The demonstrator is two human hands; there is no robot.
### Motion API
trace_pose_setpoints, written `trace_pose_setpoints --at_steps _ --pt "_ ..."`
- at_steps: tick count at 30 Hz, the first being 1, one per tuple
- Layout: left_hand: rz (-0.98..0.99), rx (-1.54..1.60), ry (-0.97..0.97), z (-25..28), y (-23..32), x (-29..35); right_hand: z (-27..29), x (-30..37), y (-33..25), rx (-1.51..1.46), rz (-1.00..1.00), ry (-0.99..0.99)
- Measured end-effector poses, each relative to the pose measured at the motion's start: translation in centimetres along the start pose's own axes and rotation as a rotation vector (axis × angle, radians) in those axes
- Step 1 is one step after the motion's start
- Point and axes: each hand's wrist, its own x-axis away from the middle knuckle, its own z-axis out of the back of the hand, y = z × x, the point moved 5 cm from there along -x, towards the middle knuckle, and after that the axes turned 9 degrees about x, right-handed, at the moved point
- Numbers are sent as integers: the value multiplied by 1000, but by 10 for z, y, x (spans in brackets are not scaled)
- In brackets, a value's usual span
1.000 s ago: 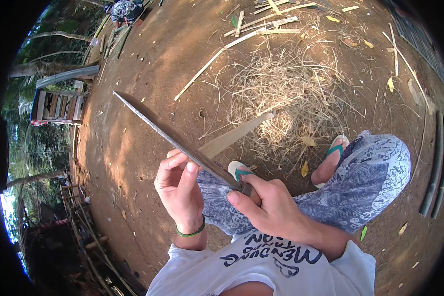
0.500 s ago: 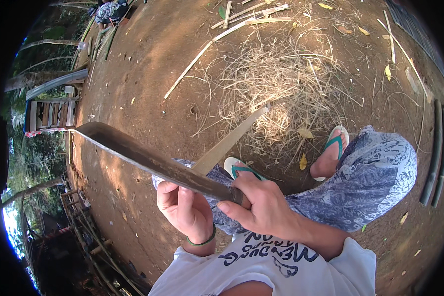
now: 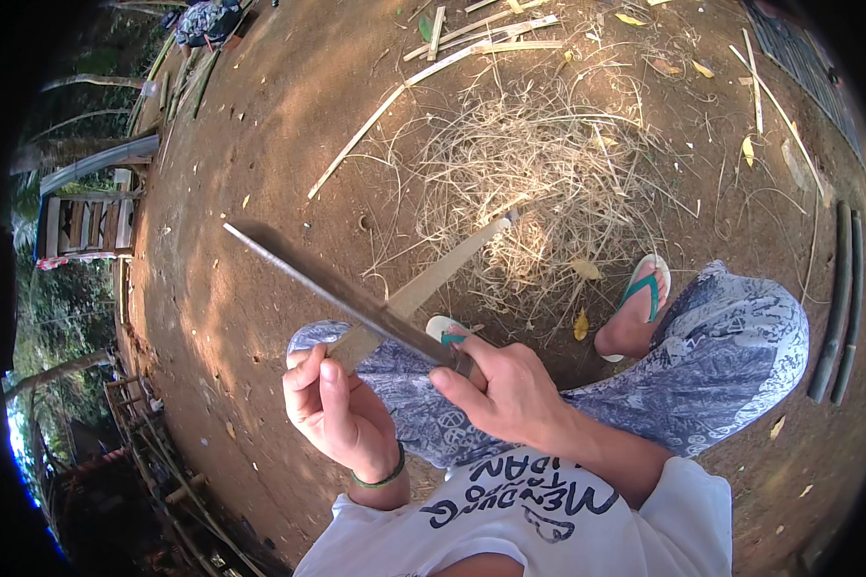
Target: The person sits on the ground and uses a machete to split long bamboo strips into thinner slats. They hold the bamboo with one hand and strike it with the machete in the other, repeating the process to create multiple thin pieces.
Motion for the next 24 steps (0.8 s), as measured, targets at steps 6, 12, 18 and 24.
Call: trace_pose_setpoints --at_steps 6,12,18,24 --pt "-35 -17 -33 2 -2 3 2 -12 36 114 -139 87" --pt "-16 82 -36 1 -4 2 3 3 1 7 98 -3" --pt "-56 -23 2 8 -6 -7 2 -20 94 292 -333 104" --pt "-56 7 49 16 -12 -6 -6 -22 84 137 -80 99"
